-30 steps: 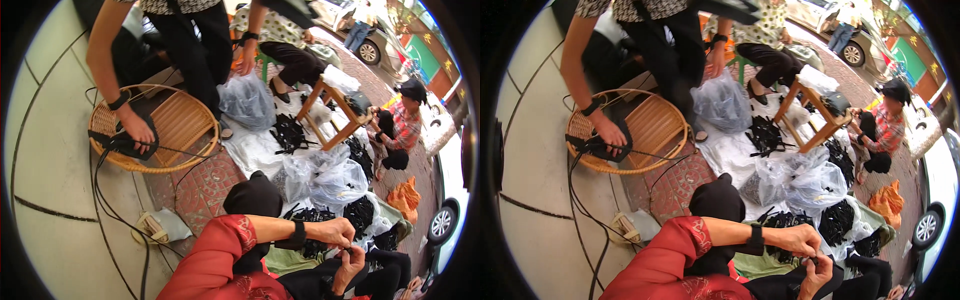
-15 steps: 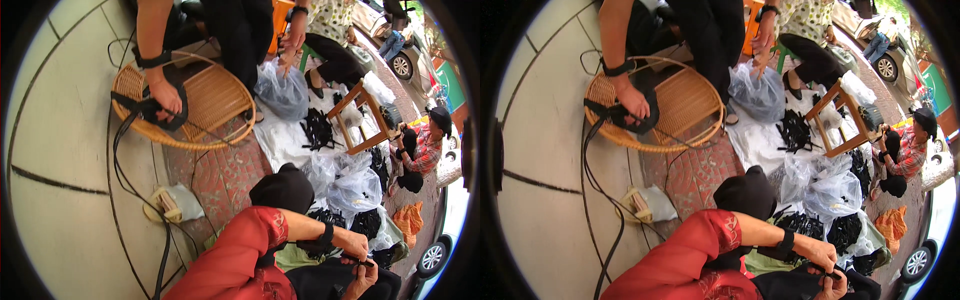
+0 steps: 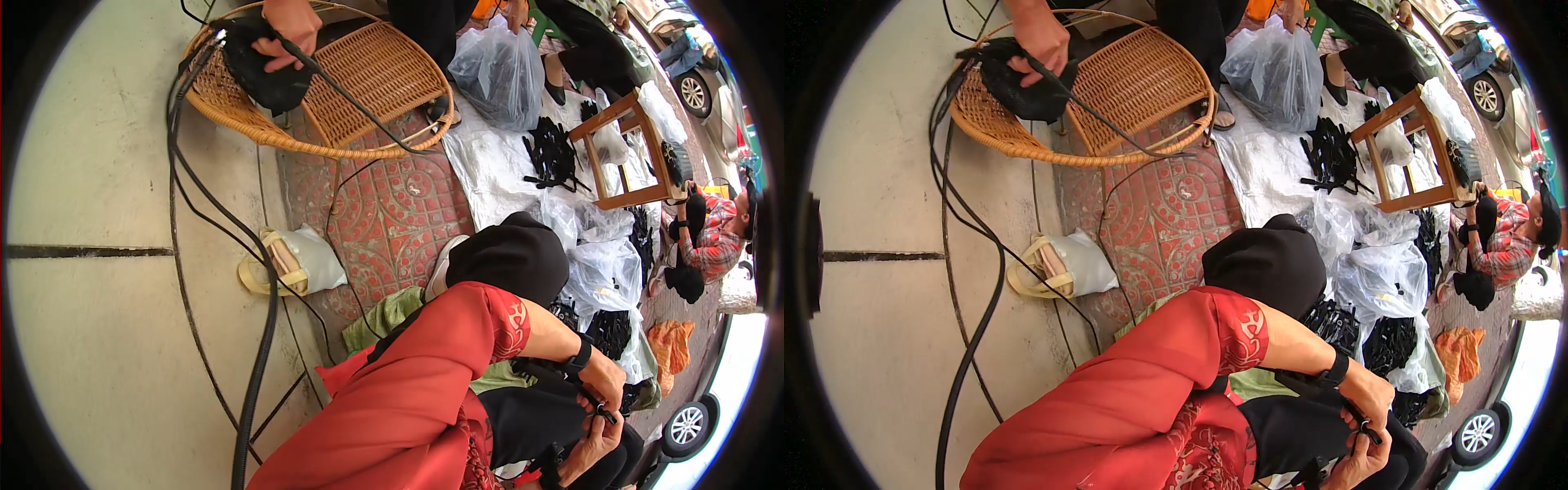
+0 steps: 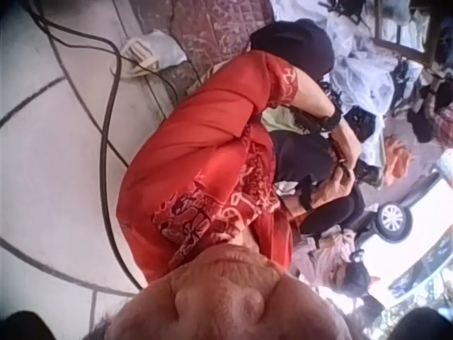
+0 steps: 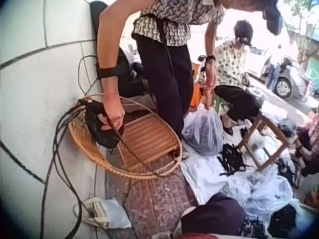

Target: Manually assemble and sort plastic and fabric shoe strap components with several other workers.

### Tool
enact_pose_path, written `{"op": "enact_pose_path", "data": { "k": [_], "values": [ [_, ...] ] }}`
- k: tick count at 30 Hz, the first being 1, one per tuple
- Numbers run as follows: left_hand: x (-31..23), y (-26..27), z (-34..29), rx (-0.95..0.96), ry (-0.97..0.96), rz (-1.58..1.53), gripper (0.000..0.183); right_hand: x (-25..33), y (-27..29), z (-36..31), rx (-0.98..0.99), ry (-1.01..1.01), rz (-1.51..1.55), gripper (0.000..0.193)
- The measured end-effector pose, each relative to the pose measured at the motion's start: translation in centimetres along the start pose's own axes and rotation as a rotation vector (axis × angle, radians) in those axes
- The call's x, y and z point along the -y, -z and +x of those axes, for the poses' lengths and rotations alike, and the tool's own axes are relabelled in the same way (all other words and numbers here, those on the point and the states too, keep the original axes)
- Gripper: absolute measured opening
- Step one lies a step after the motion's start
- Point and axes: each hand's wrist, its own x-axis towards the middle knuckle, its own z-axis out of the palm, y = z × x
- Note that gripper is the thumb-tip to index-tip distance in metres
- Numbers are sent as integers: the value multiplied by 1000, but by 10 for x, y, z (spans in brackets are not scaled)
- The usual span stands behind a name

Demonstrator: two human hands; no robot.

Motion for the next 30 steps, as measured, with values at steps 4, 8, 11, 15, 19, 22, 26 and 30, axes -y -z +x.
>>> {"op": "enact_pose_path", "data": {
  "k": [4, 8, 11, 15, 19, 22, 26, 30],
  "values": [
    [4, -5, 4, -77, -24, 33, 18, -2, 2, -2, -22, 7, -5, 15],
    [11, -6, 1, -96, -26, -46, 18, 30, -23, -5, -108, -104, -61, 12],
    [18, -6, -4, -71, -25, -100, 18, 30, -21, -6, -52, -135, -81, 12],
    [13, -11, 5, -18, 8, -99, 17, -50, 25, 2, 144, 143, 245, 21],
    [25, -12, 7, -34, 45, -113, 17, 30, -11, -14, -22, -161, -4, 13],
    [28, -14, 13, -22, 20, -127, 17, 22, -8, -10, -43, -151, 40, 15],
    [22, -12, 10, -28, 26, -125, 18, 9, 3, -13, -53, -176, 86, 17],
    [20, -12, 10, -31, 30, -109, 17, -2, 9, -12, -70, -187, 55, 14]
  ]
}}
